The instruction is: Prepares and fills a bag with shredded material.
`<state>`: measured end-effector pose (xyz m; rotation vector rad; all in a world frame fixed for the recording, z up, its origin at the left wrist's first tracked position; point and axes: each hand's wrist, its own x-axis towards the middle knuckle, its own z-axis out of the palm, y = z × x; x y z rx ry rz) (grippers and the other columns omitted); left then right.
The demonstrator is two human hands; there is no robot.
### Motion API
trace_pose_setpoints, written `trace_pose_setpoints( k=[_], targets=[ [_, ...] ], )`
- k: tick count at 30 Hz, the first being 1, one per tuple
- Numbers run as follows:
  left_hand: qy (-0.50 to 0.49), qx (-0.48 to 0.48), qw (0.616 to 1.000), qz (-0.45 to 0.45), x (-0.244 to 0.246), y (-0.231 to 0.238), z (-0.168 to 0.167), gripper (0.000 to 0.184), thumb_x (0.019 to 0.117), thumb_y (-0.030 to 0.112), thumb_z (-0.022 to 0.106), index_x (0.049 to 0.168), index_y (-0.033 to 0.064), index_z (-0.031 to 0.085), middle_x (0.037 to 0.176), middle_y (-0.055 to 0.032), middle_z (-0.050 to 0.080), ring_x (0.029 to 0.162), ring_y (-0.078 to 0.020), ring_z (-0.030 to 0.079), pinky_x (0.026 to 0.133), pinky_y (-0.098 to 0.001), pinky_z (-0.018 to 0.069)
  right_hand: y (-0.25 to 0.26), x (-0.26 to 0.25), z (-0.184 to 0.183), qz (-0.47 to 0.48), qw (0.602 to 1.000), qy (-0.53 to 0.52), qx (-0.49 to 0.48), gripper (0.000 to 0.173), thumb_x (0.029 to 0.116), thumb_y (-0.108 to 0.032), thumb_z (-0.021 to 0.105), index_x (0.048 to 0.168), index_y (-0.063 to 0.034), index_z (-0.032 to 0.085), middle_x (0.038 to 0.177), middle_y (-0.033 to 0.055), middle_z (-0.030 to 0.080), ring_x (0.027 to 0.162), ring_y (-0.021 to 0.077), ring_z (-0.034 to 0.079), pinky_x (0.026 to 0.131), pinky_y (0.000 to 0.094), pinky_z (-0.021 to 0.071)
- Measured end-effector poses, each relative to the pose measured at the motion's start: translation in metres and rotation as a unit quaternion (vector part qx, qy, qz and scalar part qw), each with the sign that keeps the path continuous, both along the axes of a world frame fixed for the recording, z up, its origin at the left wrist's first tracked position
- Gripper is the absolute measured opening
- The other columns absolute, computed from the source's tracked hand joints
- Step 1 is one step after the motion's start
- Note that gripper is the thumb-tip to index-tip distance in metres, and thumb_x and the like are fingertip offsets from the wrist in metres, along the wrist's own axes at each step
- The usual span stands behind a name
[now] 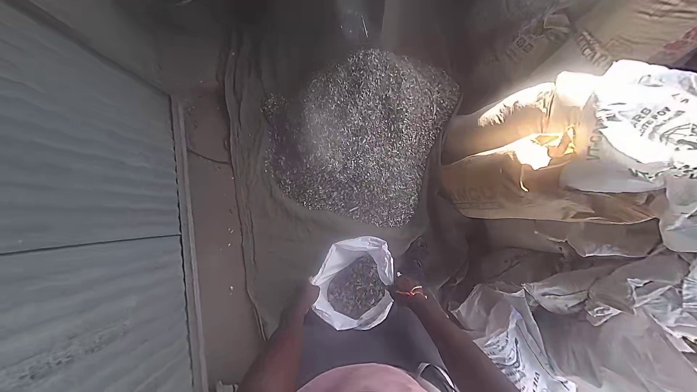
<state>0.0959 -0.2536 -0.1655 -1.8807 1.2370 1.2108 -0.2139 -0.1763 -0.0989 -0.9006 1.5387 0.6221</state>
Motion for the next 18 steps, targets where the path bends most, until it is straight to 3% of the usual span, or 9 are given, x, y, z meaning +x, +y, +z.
trace_pose_setpoints(
  k=[6,11,14,16,18],
  targets=[
    [0.0,0.025,0.997,0.071,-0.01,-0.08,-0.05,0.049,0.0957,0.019,0.066,0.14,0.0008,0.056,0.136,-0.026,0.061,0.129,-0.0401,0.058,0.107,-0.0603,0.046,-0.069,-0.026,-0.059,-0.055,0.998,0.005,0.036,0.06,0.1056,-0.052,0.043,0.116,0.0004,0.07,0.128,0.0221,0.067,0.125,0.0374,0.062,0.103,0.0612,0.0472],
    [0.094,0.045,0.988,0.116,-0.018,-0.2,-0.155,0.049,0.0968,0.016,0.065,0.141,-0.0036,0.052,0.135,-0.0289,0.059,0.127,-0.0412,0.058,0.106,-0.0581,0.0466,-0.163,-0.037,-0.116,-0.114,0.986,0.113,0.041,0.062,0.1081,-0.053,0.04,0.12,0.0017,0.068,0.128,0.0245,0.066,0.124,0.0388,0.062,0.104,0.0593,0.0468],
    [0.111,0.083,0.987,0.08,-0.035,-0.257,-0.195,0.05,0.0973,0.024,0.065,0.14,-0.0001,0.055,0.135,-0.0264,0.061,0.129,-0.0397,0.058,0.108,-0.0586,0.0454,-0.2,-0.04,-0.153,-0.132,0.971,0.193,0.044,0.061,0.11,-0.049,0.038,0.119,0.0028,0.069,0.127,0.0254,0.066,0.124,0.0389,0.062,0.106,0.0578,0.0458],
    [0.123,0.082,0.988,0.055,-0.038,-0.283,-0.216,0.053,0.0981,0.028,0.064,0.146,0.0082,0.051,0.132,-0.0241,0.064,0.125,-0.041,0.061,0.104,-0.0619,0.0467,-0.229,-0.034,-0.178,-0.138,0.962,0.226,0.058,0.06,0.1102,-0.049,0.039,0.119,0.0034,0.068,0.126,0.0262,0.067,0.124,0.039,0.062,0.105,0.0575,0.0457],
    [0.141,0.029,0.989,-0.031,-0.036,-0.279,-0.246,0.054,0.1002,0.033,0.057,0.15,0.0145,0.047,0.123,-0.0229,0.068,0.112,-0.0419,0.067,0.092,-0.0653,0.0519,-0.247,-0.033,-0.207,-0.115,0.959,0.242,0.087,0.059,0.1104,-0.048,0.038,0.122,0.0017,0.068,0.128,0.0245,0.066,0.126,0.0372,0.061,0.107,0.0562,0.0454]
  ],
)
